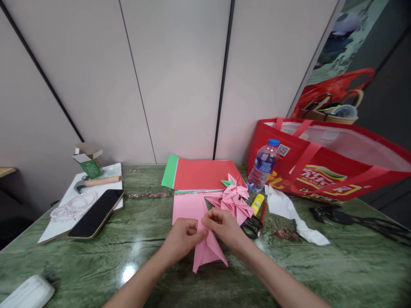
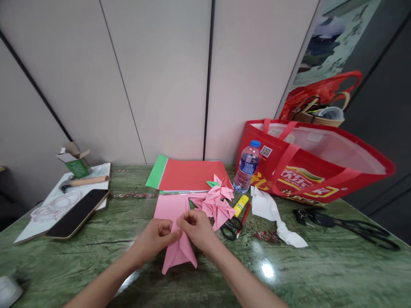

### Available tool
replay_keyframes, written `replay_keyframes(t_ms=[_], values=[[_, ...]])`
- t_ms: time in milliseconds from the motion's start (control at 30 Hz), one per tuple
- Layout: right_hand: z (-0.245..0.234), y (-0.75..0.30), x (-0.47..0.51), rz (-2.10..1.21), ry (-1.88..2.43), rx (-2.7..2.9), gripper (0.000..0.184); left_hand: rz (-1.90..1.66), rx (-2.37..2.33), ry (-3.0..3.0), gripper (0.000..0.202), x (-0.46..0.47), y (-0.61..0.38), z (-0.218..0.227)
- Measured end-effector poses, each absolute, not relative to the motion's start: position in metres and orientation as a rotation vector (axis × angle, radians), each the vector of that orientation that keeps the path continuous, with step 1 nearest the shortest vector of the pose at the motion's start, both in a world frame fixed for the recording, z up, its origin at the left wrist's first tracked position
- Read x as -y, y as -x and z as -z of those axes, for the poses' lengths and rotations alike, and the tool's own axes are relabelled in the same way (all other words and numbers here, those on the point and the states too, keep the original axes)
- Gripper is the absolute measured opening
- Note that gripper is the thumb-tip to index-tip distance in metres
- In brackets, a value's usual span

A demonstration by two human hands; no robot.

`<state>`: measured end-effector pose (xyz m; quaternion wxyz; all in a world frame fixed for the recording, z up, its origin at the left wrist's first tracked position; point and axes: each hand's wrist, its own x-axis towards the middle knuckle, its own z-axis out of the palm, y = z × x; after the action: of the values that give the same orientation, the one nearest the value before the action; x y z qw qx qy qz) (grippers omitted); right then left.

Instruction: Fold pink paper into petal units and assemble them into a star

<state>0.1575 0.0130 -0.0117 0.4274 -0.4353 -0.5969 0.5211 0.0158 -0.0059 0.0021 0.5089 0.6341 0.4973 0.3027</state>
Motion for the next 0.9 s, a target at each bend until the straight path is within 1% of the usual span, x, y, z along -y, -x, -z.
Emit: replay_keyframes(t_ms=[100, 267, 367, 567, 767, 900], values=[[0.01, -0.16, -0.014, -1.278, 1.093, 1.56, 0.019, -0.718, -1.135, -1.56, 0.03, 0.004, -0.013, -0.002], [0.009, -0.162, -0.011, -1.365, 1.052, 1.657, 0.019, -0.886, -1.203, -1.436, 0.028, 0.0, -0.01, -0.006], [0.009, -0.16, -0.009, -1.384, 1.043, 1.691, 0.017, -0.925, -1.231, -1.429, 0.026, 0.0, -0.01, -0.005], [0.008, -0.158, -0.007, -1.391, 1.069, 1.643, 0.019, -1.054, -1.21, -1.354, 0.027, 0.003, -0.014, -0.001], [0.006, -0.156, -0.01, -1.367, 1.082, 1.583, 0.012, -1.17, -1.235, -1.2, 0.03, -0.001, -0.011, -0.006], [0.004, -0.156, -0.012, -1.37, 1.107, 1.533, 0.014, -1.28, -1.222, -1.142, 0.031, -0.009, 0.002, -0.012]])
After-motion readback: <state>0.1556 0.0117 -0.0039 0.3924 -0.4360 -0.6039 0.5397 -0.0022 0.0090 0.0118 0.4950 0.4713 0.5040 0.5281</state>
